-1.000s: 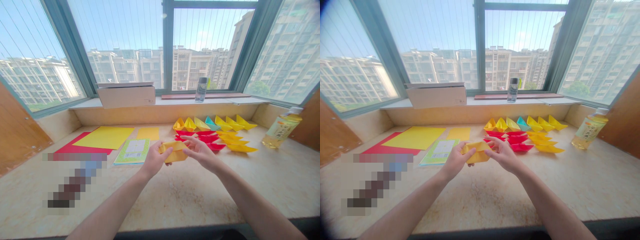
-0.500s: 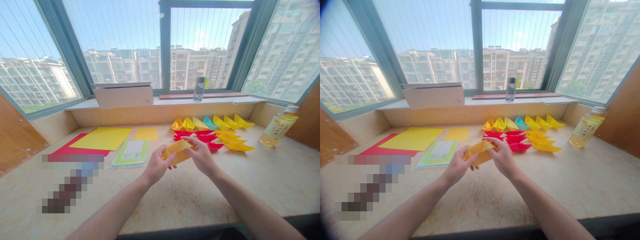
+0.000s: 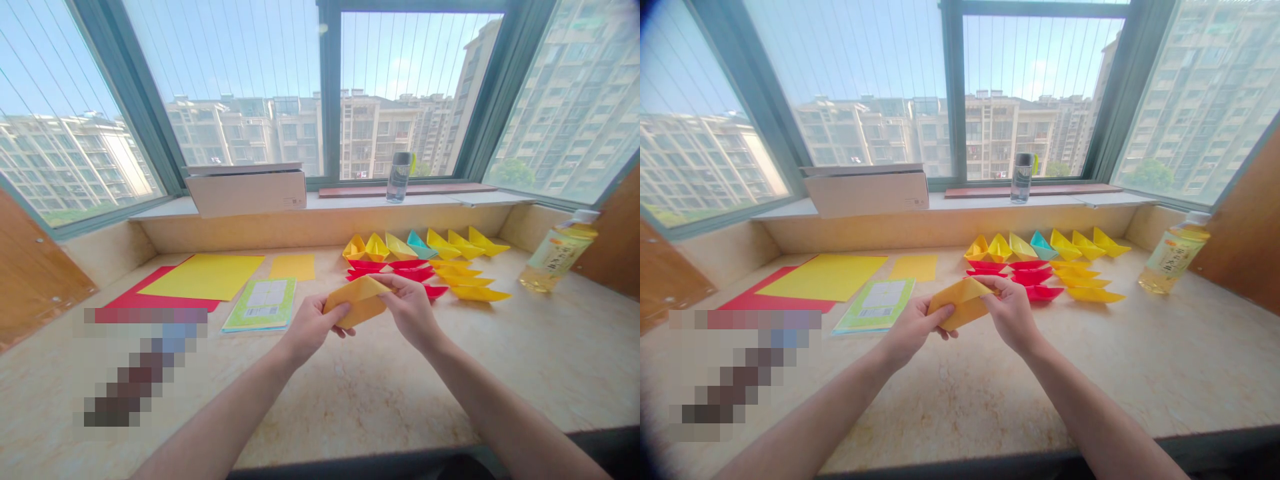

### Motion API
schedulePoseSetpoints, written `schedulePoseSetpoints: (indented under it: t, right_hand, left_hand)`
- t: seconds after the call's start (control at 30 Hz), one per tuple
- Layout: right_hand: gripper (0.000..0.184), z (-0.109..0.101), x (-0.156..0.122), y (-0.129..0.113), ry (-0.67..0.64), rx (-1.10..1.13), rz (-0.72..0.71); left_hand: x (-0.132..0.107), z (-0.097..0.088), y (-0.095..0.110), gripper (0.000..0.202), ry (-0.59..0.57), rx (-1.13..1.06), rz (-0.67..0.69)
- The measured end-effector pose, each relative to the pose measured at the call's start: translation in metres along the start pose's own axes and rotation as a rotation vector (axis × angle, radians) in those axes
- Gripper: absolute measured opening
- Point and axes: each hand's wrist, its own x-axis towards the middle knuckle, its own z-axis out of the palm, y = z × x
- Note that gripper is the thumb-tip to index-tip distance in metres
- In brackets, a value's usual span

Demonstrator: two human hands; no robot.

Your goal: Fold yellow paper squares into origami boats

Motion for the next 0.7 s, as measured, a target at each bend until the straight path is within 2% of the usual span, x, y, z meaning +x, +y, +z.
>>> schedulePoseSetpoints:
  t: [0.17,0.3,0.47,0.57,0.7]
  right_hand:
    - [0.027,-0.001,0.001,-0.008,-0.082,0.131,0.08]
    - [0.026,-0.002,0.002,-0.003,-0.071,0.213,0.09]
    - [0.029,-0.003,0.0,-0.002,-0.155,0.279,0.099]
    - [0.032,-0.002,-0.001,-0.007,-0.179,0.272,0.054]
    - [0.034,0.0,-0.003,-0.014,-0.143,0.174,0.022]
  left_hand:
    - [0.001,-0.004,0.0,0.033,0.051,0.005,0.052]
    - [0.0,-0.002,0.001,0.033,0.037,-0.016,0.043]
    - [-0.002,0.001,0.004,0.033,0.062,-0.091,0.028]
    - [-0.003,0.001,0.005,0.034,0.081,-0.13,0.018]
    - [-0.003,0.002,0.007,0.035,0.133,-0.074,0.036]
